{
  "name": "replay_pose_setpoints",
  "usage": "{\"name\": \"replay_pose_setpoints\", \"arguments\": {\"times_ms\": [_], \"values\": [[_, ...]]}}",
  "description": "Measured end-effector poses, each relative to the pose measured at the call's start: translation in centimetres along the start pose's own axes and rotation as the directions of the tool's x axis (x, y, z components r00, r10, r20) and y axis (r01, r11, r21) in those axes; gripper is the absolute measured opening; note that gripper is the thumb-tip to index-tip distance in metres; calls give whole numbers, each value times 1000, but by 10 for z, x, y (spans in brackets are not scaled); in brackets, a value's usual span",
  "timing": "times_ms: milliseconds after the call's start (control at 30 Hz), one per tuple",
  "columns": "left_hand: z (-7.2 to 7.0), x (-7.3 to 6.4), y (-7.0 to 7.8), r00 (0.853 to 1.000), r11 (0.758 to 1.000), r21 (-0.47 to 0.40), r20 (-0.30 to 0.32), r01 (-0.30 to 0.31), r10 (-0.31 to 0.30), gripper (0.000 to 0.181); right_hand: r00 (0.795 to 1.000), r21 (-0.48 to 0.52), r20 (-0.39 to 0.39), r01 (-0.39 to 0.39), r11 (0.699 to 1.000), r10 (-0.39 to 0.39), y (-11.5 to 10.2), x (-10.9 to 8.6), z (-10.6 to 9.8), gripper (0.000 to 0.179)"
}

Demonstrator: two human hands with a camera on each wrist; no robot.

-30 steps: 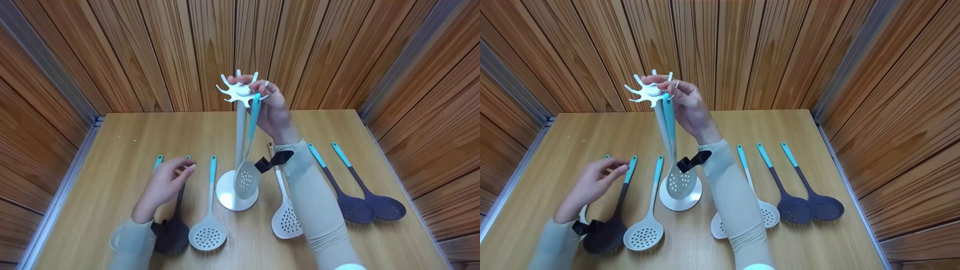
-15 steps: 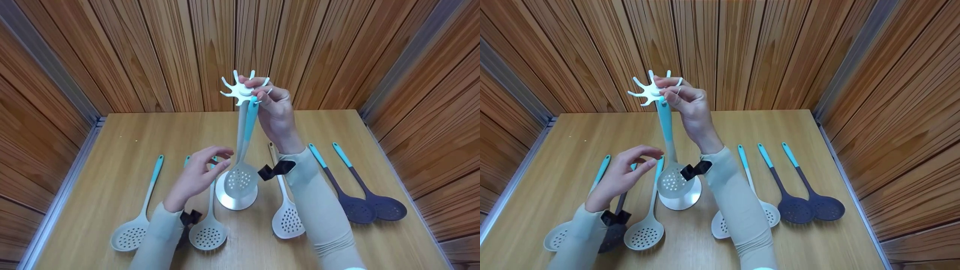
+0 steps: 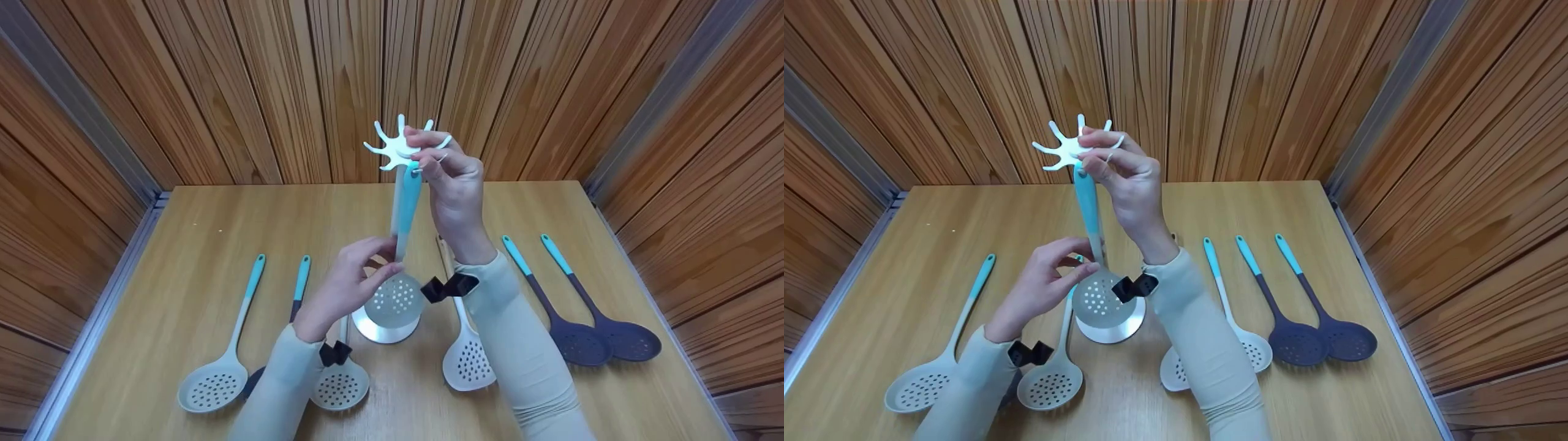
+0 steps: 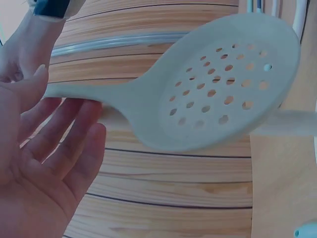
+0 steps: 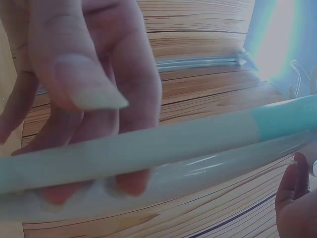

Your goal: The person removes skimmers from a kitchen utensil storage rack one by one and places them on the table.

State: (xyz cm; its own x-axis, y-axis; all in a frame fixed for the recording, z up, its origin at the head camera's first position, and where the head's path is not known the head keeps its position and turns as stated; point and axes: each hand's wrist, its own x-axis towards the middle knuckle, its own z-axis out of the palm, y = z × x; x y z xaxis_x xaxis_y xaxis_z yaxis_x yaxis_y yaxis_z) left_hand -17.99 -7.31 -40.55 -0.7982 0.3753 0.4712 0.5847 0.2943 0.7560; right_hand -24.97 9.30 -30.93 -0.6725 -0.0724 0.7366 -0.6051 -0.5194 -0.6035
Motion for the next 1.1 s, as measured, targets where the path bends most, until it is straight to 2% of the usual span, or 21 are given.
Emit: {"name": "replay_pose_setpoints", "arguments": {"times_ms": [200,400,667,1100], "values": [[11,2,1,994,996,9,-55,-94,94,20,1000,-58,26,14,998,-12,1,-1,-1,27],[13,2,2,984,987,39,-82,-157,160,17,998,-60,68,13,998,-9,1,-2,-4,29],[12,0,6,976,982,26,-103,-188,190,17,996,-57,88,19,998,-14,0,-2,-4,28],[4,-1,23,959,965,27,-112,-260,261,15,997,-48,80,17,999,-13,1,-3,-9,31]]}}
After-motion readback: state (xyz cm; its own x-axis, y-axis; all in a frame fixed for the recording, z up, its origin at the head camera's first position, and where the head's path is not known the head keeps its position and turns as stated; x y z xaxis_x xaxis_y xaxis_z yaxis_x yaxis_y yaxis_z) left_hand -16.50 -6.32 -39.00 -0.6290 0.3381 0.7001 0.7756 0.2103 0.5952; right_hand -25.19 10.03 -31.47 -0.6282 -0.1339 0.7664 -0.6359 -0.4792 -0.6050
